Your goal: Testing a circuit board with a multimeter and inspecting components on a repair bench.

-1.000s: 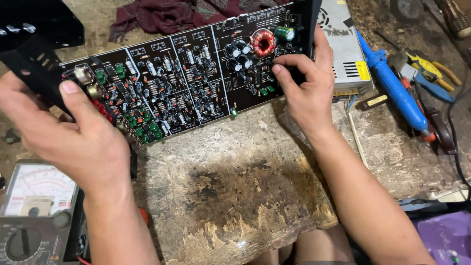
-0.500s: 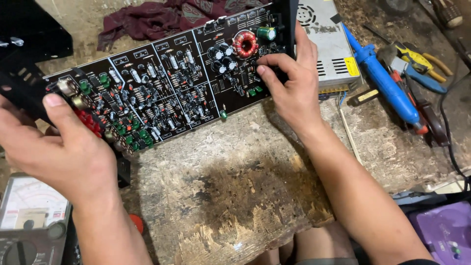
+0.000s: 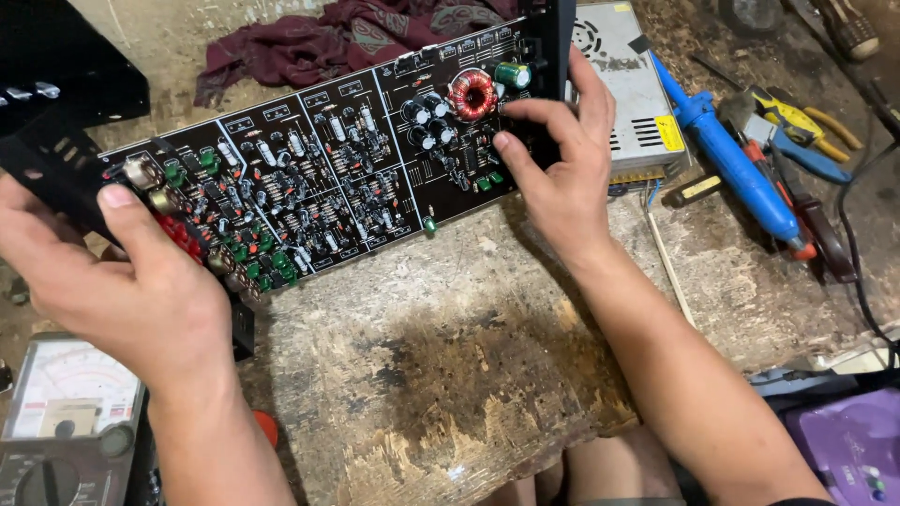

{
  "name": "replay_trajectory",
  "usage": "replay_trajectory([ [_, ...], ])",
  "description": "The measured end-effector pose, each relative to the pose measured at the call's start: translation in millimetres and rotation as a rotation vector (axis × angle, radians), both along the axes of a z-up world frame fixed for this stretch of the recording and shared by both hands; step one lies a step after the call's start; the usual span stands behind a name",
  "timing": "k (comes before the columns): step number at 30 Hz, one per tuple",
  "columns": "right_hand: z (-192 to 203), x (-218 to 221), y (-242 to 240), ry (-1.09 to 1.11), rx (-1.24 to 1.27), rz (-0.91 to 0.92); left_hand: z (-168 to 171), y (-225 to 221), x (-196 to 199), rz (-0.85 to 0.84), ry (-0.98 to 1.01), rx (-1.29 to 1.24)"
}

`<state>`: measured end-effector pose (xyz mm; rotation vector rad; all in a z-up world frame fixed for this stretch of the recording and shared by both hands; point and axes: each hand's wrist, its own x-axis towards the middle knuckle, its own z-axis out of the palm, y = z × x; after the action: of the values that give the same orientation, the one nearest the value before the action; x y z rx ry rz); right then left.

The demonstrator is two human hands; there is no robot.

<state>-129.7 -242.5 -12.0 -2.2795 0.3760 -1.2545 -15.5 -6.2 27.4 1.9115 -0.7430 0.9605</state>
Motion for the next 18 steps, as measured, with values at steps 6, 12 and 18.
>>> replay_trajectory([
  [6, 11, 1, 7, -0.072, 0.053, -0.018, 3, -1, -2, -0.007, 0.010, -0.007],
  [12, 12, -2, 4, -0.188, 0.233, 0.212, 2, -1, -1, -0.016, 0.005, -0.016],
  [18, 23, -4, 1, 0.176, 0.312, 0.085, 4, 0, -2, -0.015, 0.021, -0.030],
])
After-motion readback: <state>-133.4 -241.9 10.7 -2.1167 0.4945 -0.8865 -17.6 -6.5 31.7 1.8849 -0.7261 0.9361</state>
